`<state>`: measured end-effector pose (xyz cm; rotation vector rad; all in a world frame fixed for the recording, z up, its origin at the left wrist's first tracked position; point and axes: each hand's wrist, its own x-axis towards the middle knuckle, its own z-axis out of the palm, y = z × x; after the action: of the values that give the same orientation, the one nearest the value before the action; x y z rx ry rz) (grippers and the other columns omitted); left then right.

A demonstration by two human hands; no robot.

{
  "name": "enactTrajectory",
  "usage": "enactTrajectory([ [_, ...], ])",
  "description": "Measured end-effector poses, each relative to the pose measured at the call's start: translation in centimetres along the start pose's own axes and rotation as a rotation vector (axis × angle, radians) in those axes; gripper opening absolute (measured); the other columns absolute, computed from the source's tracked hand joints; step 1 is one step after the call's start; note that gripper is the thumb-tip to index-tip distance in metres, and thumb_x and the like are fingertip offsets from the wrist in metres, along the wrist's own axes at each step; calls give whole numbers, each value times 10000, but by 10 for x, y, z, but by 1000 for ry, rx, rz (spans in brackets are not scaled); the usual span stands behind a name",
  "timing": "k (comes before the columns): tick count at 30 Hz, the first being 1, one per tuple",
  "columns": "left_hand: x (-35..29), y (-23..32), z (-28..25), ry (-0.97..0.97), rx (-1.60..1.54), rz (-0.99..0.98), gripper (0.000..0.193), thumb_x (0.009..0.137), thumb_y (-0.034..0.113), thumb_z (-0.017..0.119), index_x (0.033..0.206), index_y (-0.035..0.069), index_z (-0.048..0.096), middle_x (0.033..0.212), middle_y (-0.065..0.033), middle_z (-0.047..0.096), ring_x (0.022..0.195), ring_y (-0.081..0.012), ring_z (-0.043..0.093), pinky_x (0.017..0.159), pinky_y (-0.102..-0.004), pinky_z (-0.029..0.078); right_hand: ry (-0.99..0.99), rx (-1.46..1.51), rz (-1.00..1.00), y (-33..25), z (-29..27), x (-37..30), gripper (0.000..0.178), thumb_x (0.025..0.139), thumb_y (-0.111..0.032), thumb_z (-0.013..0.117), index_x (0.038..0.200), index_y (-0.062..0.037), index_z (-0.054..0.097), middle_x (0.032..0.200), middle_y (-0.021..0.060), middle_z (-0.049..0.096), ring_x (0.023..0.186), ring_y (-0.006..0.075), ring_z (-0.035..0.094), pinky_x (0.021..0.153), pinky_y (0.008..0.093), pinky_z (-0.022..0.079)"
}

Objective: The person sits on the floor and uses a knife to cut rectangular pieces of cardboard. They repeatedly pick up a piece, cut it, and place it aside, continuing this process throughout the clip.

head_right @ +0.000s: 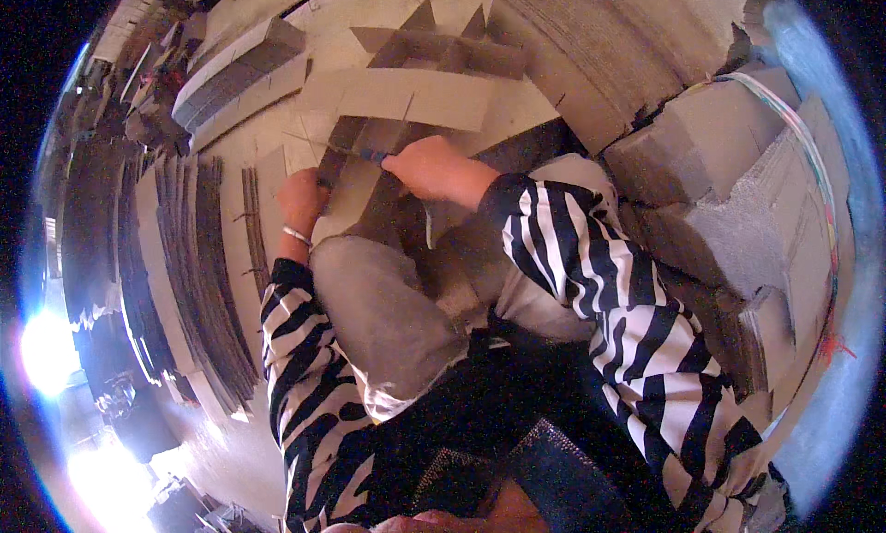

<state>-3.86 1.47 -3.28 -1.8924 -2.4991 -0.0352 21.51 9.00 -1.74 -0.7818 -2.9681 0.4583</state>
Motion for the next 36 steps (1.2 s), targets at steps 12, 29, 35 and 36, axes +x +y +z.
enactTrajectory([
  [12, 26, 40, -20, 4, -59, -159, 307, 773, 206, 582, 1015, 20, 616, 1082, -189, 620, 973, -374, 619, 794, -478, 510, 362, -3, 303, 87, -29, 39, 324, 766, -184, 627, 1073, -84, 592, 1002, 162, 632, 956, 388, 597, 779, 480, 486],
  [29, 52, 43, 6, -29, -127, -182, 266, 791, 180, 555, 1035, 82, 595, 952, -181, 675, 927, -389, 639, 748, -492, 516, 308, -26, 137, 111, -36, 14, 353, 719, -24, 606, 1065, -91, 580, 990, 109, 617, 966, 344, 579, 761, 457, 490],
  [35, 54, 43, 8, 15, -137, -186, 257, 791, 169, 546, 1027, 82, 599, 941, -179, 674, 916, -392, 635, 744, -498, 510, 432, -141, 123, 94, -9, 18, 354, 745, -16, 583, 1083, -124, 589, 956, 66, 634, 911, 310, 589, 710, 441, 507],
  [36, 52, 43, 8, 23, -162, -182, 254, 791, 168, 545, 1023, 80, 599, 938, -181, 673, 914, -392, 635, 744, -498, 510, 404, -161, 133, 96, -7, 19, 349, 742, -33, 607, 1074, -138, 596, 943, 80, 643, 885, 313, 607, 706, 445, 513],
])
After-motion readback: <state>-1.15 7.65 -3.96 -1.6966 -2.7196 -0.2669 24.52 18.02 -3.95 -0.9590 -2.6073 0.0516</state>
